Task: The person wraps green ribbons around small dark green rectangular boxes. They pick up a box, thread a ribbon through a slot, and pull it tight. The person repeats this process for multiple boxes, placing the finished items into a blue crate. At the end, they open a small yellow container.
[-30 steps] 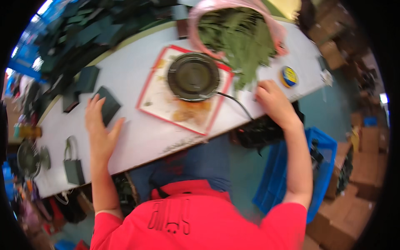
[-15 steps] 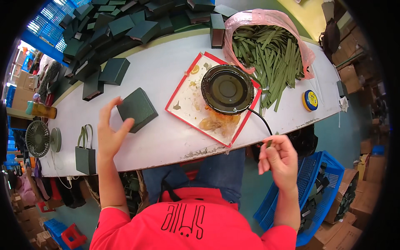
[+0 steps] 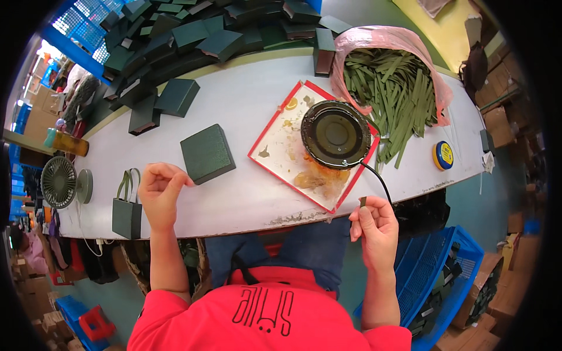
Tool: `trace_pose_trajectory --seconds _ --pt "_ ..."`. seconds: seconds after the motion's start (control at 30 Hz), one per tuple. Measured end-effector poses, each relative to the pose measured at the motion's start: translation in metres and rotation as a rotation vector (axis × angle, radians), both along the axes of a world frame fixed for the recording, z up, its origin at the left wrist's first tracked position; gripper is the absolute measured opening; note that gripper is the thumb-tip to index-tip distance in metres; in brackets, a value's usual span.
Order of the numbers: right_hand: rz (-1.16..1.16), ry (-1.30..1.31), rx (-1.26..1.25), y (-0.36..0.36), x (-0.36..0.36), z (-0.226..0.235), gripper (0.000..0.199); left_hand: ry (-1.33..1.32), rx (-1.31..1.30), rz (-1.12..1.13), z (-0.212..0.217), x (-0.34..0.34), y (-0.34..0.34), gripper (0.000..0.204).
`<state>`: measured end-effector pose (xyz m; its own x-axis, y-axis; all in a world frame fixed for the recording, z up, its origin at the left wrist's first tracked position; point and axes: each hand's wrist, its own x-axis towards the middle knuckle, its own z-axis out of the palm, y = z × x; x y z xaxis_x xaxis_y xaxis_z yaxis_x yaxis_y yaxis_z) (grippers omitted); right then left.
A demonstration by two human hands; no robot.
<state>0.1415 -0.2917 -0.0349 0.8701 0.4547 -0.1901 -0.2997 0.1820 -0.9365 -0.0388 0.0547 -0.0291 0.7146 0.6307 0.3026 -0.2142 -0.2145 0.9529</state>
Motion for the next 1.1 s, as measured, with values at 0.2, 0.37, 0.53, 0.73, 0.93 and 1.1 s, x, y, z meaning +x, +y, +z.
trace_pose_trajectory --seconds 0.2,0.37,0.53,0.73,0.93,1.1 --pt "0.007 0.052 0.014 -0.001 0.0 0.002 0.01 0.566 0.367 0.104 0.01 -0.007 0.012 0.017" --pt "0.008 0.063 0.001 0.003 0.005 0.0 0.009 0.65 0.79 0.261 0.004 0.022 0.009 0.094" --pt "0.008 0.059 -0.009 0.004 0.004 -0.002 0.007 0.702 0.566 0.084 -0.007 0.016 0.023 0.126" --pt "0.02 0.067 -0.035 0.006 0.002 -0.008 0.006 0.342 0.569 0.068 -0.01 0.014 0.015 0.118" --pt "0.038 0.077 -0.044 0.008 -0.002 -0.008 0.006 0.229 0.495 -0.011 -0.005 0.007 0.005 0.118" --pt "0.077 0.087 -0.042 0.008 -0.007 -0.008 0.007 0.182 0.386 -0.097 -0.003 0.001 -0.001 0.122"
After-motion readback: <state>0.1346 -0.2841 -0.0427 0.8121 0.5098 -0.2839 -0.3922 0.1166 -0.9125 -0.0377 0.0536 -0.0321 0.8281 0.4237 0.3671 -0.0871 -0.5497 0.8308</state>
